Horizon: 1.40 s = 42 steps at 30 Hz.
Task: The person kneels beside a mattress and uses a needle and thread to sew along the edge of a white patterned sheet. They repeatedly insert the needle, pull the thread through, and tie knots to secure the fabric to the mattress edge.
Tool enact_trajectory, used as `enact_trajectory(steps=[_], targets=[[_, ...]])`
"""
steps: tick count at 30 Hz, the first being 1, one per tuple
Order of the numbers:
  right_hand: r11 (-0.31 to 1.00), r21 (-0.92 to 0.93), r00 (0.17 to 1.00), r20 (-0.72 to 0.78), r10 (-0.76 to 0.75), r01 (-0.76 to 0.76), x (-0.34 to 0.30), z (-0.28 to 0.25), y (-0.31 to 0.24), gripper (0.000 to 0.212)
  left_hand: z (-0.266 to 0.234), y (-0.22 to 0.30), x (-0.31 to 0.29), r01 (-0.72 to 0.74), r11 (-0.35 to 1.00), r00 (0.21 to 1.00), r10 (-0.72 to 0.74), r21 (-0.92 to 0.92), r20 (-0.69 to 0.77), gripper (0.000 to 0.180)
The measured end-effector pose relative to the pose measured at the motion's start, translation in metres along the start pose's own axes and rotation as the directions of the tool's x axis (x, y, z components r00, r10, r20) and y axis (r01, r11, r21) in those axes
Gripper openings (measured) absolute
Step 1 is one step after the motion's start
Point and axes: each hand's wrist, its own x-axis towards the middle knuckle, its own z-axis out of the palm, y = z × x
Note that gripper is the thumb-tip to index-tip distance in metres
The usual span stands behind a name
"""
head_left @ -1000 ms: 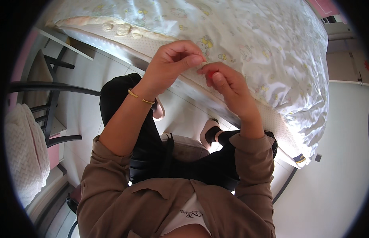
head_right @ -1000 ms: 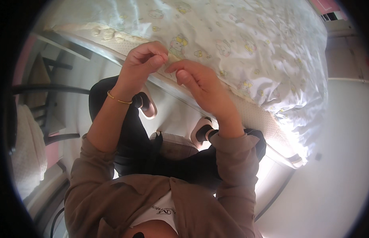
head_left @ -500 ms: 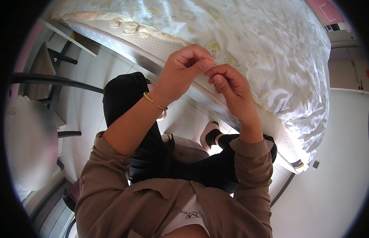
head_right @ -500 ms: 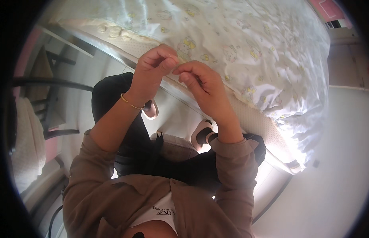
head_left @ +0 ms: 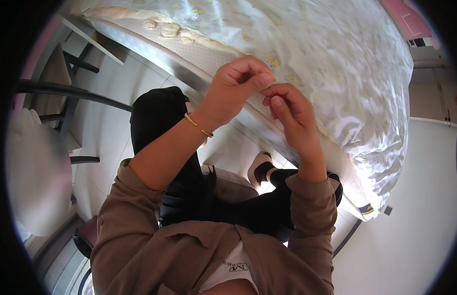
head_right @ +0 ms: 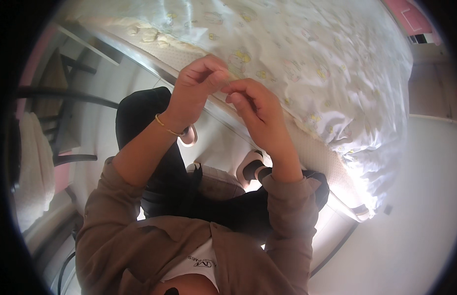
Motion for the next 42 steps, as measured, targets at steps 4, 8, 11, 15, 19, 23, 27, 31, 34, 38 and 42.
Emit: enact_trajectory(steps=[4,8,11,15,19,23,27,31,34,38,42], targets=[[0.998,-0.054,0.996,-0.085,-0.024,0.019,-0.001,0.004,-0.002,0.012,0.004,-0.005,-0.005,0.053,0.997,0.999,-0.054,-0.064,-0.005,0.004],[0.989,-0.138,0.983,-0.166,-0.078,0.055,0.002,0.006,0.002,0.011,0.006,-0.009,-0.008,0.045,0.998,0.996,-0.048,-0.036,-0.079,0.005],[0.978,-0.198,0.97,-0.216,-0.107,0.064,0.002,0.003,0.004,0.01,0.007,-0.008,-0.008,0.09,0.994,0.991,-0.096,-0.07,-0.091,0.006],[0.943,-0.331,0.963,-0.242,-0.115,0.03,0.003,0.006,-0.003,0.01,0.004,-0.005,-0.008,0.181,0.983,0.977,-0.182,-0.017,-0.107,0.01],[0.887,-0.46,0.955,-0.277,-0.106,-0.034,0.005,0.001,-0.008,0.011,-0.014,0.002,-0.006,0.367,0.928,0.921,-0.354,0.058,-0.162,0.02],[0.858,-0.509,0.95,-0.295,-0.105,-0.063,0.011,-0.006,-0.011,0.012,-0.047,0.016,0.005,0.484,0.868,0.848,-0.435,0.109,-0.302,0.033],[0.814,-0.574,0.967,-0.249,-0.063,-0.094,0.02,-0.004,-0.025,0.015,-0.053,0.025,0.01,0.387,0.909,0.855,-0.417,-0.156,-0.308,0.044],[0.76,-0.648,0.972,-0.208,-0.106,-0.056,0.034,0.006,-0.028,0.015,-0.05,0.022,0.02,0.332,0.85,0.853,-0.455,-0.409,-0.254,0.044],[0.693,-0.72,0.977,-0.179,-0.12,-0.047,0.045,0.013,-0.031,0.015,-0.051,0.014,0.032,0.301,0.855,0.851,-0.441,-0.423,-0.286,0.038],[0.649,-0.759,0.976,-0.176,-0.127,-0.052,0.054,0.019,-0.033,0.014,-0.069,0.009,0.041,0.285,0.92,0.842,-0.375,-0.271,-0.388,0.024],[0.64,-0.767,0.977,-0.164,-0.132,-0.042,0.058,0.022,-0.032,0.015,-0.073,0.015,0.037,0.26,0.957,0.878,-0.29,-0.129,-0.382,0.021]])
